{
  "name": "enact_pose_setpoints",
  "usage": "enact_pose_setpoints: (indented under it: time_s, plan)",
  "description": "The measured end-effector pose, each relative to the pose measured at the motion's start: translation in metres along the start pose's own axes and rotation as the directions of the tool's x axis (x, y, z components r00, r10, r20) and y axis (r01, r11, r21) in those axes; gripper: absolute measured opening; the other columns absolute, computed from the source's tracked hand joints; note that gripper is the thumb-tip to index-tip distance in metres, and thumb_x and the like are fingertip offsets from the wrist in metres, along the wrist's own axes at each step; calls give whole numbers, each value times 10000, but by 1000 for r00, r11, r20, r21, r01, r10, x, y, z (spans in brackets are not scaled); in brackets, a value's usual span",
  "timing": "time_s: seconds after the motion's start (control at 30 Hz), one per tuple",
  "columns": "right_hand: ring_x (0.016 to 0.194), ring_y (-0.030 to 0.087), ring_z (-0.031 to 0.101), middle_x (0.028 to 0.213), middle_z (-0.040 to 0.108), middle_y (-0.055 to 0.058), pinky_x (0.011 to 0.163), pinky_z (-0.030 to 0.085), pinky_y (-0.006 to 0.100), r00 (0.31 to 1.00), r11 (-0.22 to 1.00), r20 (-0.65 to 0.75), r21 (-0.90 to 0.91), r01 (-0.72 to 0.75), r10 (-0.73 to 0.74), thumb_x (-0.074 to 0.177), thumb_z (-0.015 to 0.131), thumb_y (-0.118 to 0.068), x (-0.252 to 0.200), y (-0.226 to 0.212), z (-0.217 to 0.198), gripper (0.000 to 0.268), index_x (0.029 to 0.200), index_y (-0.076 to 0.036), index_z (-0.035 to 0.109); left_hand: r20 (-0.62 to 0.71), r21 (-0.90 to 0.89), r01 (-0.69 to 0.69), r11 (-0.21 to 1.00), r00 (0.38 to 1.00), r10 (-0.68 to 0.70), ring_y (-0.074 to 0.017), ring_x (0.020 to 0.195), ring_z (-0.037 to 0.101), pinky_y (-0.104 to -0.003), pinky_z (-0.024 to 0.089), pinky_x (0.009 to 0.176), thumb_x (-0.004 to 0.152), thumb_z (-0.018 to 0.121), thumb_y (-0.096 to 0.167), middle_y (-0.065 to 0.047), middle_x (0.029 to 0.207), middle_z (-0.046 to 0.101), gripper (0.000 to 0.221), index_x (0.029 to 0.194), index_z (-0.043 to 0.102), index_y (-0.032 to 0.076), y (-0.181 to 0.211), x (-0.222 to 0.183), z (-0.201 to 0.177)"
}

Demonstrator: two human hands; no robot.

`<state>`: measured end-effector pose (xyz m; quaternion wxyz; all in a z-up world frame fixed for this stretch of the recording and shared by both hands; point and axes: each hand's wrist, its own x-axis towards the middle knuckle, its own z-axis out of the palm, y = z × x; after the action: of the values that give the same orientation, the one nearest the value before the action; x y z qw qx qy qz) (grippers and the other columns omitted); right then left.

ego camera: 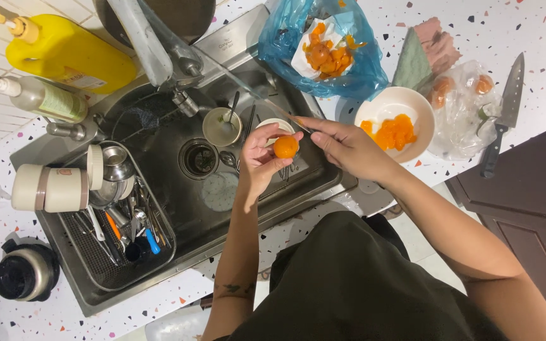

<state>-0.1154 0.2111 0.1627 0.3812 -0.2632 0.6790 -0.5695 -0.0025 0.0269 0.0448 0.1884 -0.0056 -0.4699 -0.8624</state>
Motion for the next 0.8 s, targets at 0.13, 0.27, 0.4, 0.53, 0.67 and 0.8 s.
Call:
enact_pose_setpoints:
  time_s: [0.13,0.27,0.4,0.53,0.67,0.8]
  plan:
    - [408,120,469,697,714,181,442,412,231,999,980,48,-197,-9,19,1044,473,-277,-10,-12,7,425,1441,-180,588,-33,48,-4,999,999,5,-390,1102,692,-438,607,954,766,828,-110,-235,1262,600,729,1404,489,-16,-16,-2,-20]
    - [544,287,670,899,744,123,581,534,365,996,876,49,-474,88,-74,1019,512,-305,-17,-2,13,499,1517,-276,515,-55,26,7,1000,998,-5,-353,1104,700,-401,620,932,792,814,-110,-218,1264,615,743,1440,470,7,-11,-4,-16]
    - [655,322,723,998,789,115,686,560,397,997,867,22,-494,70,-67,1026,495,-306,-19,0,18,492,1518,-324,510,-53,36,6,999,999,-4,-357,1085,704,-398,631,918,783,803,-130,-244,1263,618,743,1437,476,4,-11,-4,-17]
    - [882,394,733,1234,735,78,783,565,450,997,869,13,-489,76,-79,1030,505,-291,-19,-1,19,473,1502,-298,526,-64,33,2,999,998,0,-325,1087,703,-386,628,919,784,814,-115,-223,1277,617,748,1438,469,-1,-11,-5,-17]
    - [1054,385,697,1321,689,74,895,551,461,997,903,18,-424,72,-71,1040,491,-272,-21,1,17,445,1480,-250,551,-44,39,4,999,999,-3,-331,1085,699,-400,629,924,778,813,-124,-228,1280,614,758,1441,466,-6,-9,-5,-17]
    - [1084,374,703,1246,731,124,926,549,467,998,944,27,-324,56,-49,1048,471,-239,-20,-13,17,413,1440,-193,594,0,15,7,1000,1000,-7,-403,1092,690,-463,619,943,749,807,-152,-267,1257,612,781,1440,477,-2,-12,-5,-26]
